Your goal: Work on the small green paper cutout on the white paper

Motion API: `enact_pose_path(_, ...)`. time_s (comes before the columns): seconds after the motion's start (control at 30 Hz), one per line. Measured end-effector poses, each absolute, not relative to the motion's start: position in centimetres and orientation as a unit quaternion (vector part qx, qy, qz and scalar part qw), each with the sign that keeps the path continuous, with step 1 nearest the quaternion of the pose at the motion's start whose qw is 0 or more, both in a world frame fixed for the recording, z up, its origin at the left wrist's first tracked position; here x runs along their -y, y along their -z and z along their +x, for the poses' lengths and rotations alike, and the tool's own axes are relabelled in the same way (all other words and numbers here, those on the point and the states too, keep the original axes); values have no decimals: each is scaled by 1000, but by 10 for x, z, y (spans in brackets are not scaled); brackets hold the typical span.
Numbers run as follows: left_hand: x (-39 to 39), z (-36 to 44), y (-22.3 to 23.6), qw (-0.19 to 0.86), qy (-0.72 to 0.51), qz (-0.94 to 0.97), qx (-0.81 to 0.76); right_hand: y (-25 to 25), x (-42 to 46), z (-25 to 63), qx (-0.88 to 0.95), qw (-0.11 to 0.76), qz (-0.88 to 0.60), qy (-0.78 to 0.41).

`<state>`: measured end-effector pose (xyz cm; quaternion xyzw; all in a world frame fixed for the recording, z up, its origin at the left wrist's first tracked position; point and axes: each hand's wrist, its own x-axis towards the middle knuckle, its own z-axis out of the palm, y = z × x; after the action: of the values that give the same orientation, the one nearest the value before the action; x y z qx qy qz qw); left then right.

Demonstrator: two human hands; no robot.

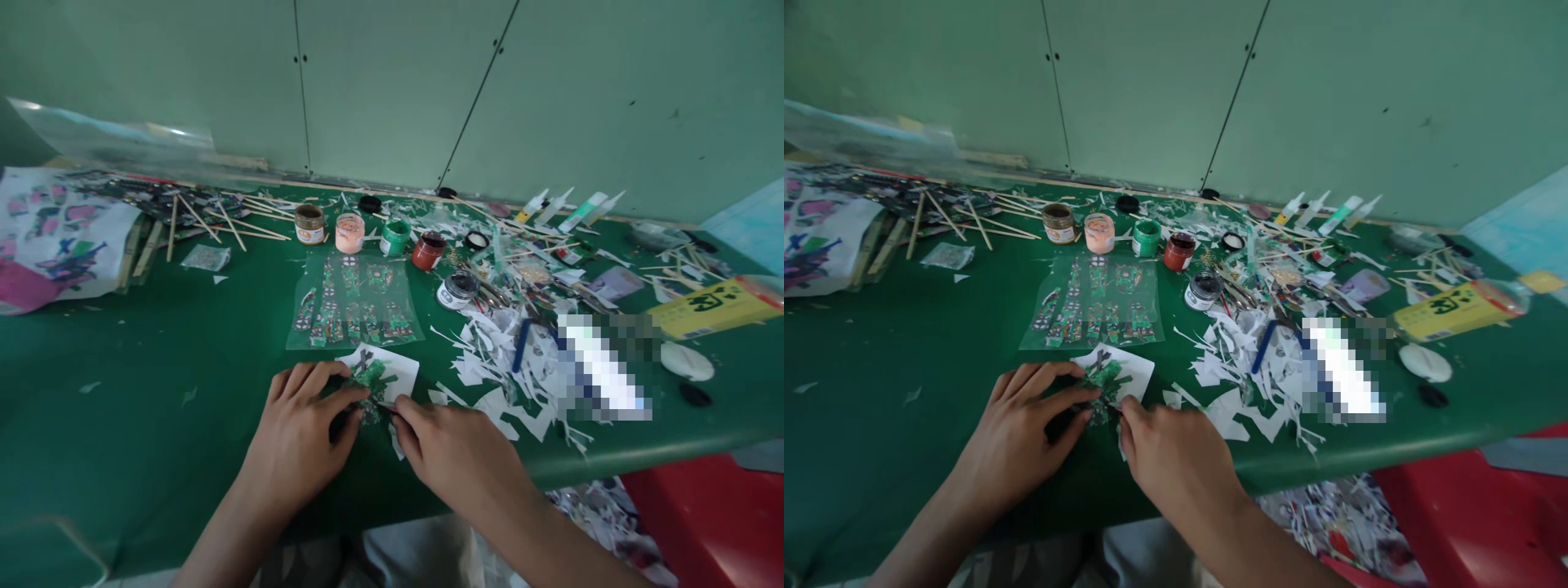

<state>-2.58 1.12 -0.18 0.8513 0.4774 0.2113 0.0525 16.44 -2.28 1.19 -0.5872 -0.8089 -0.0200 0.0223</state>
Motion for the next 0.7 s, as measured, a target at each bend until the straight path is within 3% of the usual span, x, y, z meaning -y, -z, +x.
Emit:
enact_pose_path(0.27, -12, -25, 1, 59, -210, 847, -485, -21, 28, 165, 812, -26, -584, 9)
enact_pose_path(0.53, -11, -25, 1, 59, -220, 848, -478, -17, 20, 171, 790, 75, -608, 21)
enact_pose_path(0.7, -11, -26, 2, 57, -216, 849, -478, -3, 14, 165, 767, 92, -634, 17)
